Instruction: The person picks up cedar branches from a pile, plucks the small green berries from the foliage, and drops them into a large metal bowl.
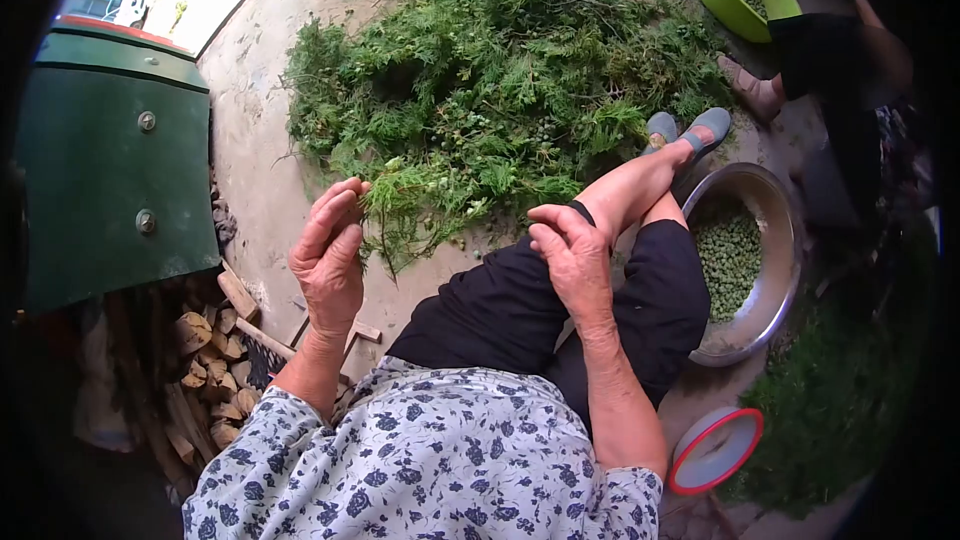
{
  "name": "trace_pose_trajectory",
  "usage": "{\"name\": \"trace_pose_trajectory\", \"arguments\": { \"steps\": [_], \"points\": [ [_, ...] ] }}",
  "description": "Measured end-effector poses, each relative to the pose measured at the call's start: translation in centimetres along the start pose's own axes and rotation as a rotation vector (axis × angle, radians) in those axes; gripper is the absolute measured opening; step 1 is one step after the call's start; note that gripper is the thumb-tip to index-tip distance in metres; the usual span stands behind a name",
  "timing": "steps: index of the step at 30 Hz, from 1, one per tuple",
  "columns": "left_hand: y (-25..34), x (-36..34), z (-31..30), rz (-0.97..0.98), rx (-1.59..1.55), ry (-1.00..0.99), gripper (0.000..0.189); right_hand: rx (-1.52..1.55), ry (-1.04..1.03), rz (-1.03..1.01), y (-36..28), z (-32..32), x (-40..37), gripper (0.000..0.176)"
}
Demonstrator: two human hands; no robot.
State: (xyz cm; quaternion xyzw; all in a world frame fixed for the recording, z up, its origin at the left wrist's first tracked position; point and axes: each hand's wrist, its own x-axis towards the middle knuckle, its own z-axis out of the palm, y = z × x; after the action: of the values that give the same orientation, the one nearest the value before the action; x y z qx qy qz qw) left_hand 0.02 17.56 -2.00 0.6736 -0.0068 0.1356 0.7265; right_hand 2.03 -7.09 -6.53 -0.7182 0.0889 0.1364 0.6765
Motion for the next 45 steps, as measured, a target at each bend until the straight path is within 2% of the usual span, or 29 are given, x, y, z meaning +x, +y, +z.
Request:
{"name": "trace_pose_trajectory", "arguments": {
  "steps": [1,4,8,9,10,12,14,15,16,17,20,23,24,25,26,28,30,31,32,35,39,40,41,43,45],
  "points": [
    [0.4,0.4,0.4,0.002,-0.178,0.007,0.035,-0.095,-0.043,-0.112,0.3,0.8,0.2,0.017],
    [1.8,1.3,1.5,0.057,-0.343,-0.045,0.035,-0.118,-0.062,-0.27,-0.9,3.0,-0.1,0.017],
    [3.3,1.7,3.8,0.103,-0.401,-0.127,0.037,-0.025,-0.108,-0.205,-1.6,3.8,-0.3,0.019],
    [3.6,1.6,4.7,0.131,-0.407,-0.147,0.039,-0.1,-0.03,-0.357,-2.0,4.3,-0.5,0.02],
    [3.7,1.5,5.4,0.166,-0.399,-0.21,0.042,-0.175,-0.086,-0.343,-3.2,4.5,-0.9,0.027],
    [4.6,1.0,7.5,0.151,-0.436,-0.247,0.045,-0.1,-0.019,-0.402,-4.3,5.8,-1.3,0.039],
    [5.2,0.6,9.2,0.182,-0.379,-0.337,0.05,-0.253,0.015,-0.51,-4.2,6.6,-1.3,0.053],
    [5.6,0.3,10.0,0.194,-0.291,-0.378,0.05,-0.227,0.113,-0.708,-3.4,6.9,-1.4,0.06],
    [6.0,0.0,10.7,0.207,-0.2,-0.414,0.051,-0.119,0.238,-0.657,-3.1,8.0,-2.0,0.052],
    [6.3,-0.4,11.3,0.223,-0.1,-0.452,0.051,-0.13,0.245,-0.666,-3.0,7.5,-2.2,0.052],
    [6.8,-1.9,12.9,0.348,0.188,-0.498,0.052,0.272,0.175,-0.523,-3.5,5.8,-3.3,0.045],
    [6.9,-3.4,14.0,0.501,0.229,-0.582,0.046,0.664,0.105,-0.363,-4.0,3.2,-4.3,0.039],
    [6.9,-4.2,14.4,0.466,0.06,-0.615,0.04,0.792,0.081,-0.309,-4.1,2.4,-4.5,0.038],
    [6.7,-4.7,14.3,0.434,0.018,-0.675,0.037,0.784,0.089,-0.316,-4.2,1.6,-4.6,0.038],
    [6.7,-4.8,14.1,0.402,-0.022,-0.737,0.034,0.775,0.141,-0.245,-4.2,0.8,-4.8,0.03],
    [6.7,-4.5,13.8,0.507,0.117,-0.671,0.029,0.759,0.248,-0.1,-4.1,-0.7,-5.2,0.026],
    [6.1,-4.2,13.4,0.441,0.123,-0.631,0.027,0.399,0.375,-0.234,-4.1,-1.9,-6.1,0.028],
    [5.5,-4.2,13.3,0.354,0.078,-0.587,0.026,0.44,0.336,-0.198,-4.1,-2.5,-6.6,0.033],
    [5.1,-4.0,13.1,0.254,0.016,-0.556,0.024,0.441,0.343,-0.197,-4.2,-3.1,-7.2,0.033],
    [3.7,-3.2,12.8,0.02,-0.056,-0.434,0.019,0.373,0.197,-0.084,-3.6,-4.8,-8.6,0.035],
    [1.1,-2.0,13.5,-0.22,-0.097,-0.367,0.025,0.587,0.356,-0.102,-3.3,-4.6,-9.2,0.027],
    [1.2,-1.8,13.8,-0.308,-0.109,-0.368,0.027,0.59,0.357,-0.099,-3.3,-4.8,-9.4,0.027],
    [1.2,-1.6,14.0,-0.31,-0.104,-0.371,0.027,0.639,0.345,-0.092,-3.1,-5.2,-9.6,0.026],
    [1.2,-1.6,14.3,-0.583,-0.264,-0.428,0.028,0.699,0.352,-0.084,-3.3,-5.3,-10.0,0.025],
    [1.2,-1.8,14.5,-0.658,-0.325,-0.45,0.028,0.71,0.356,-0.076,-3.3,-5.3,-10.2,0.025]
  ]
}}
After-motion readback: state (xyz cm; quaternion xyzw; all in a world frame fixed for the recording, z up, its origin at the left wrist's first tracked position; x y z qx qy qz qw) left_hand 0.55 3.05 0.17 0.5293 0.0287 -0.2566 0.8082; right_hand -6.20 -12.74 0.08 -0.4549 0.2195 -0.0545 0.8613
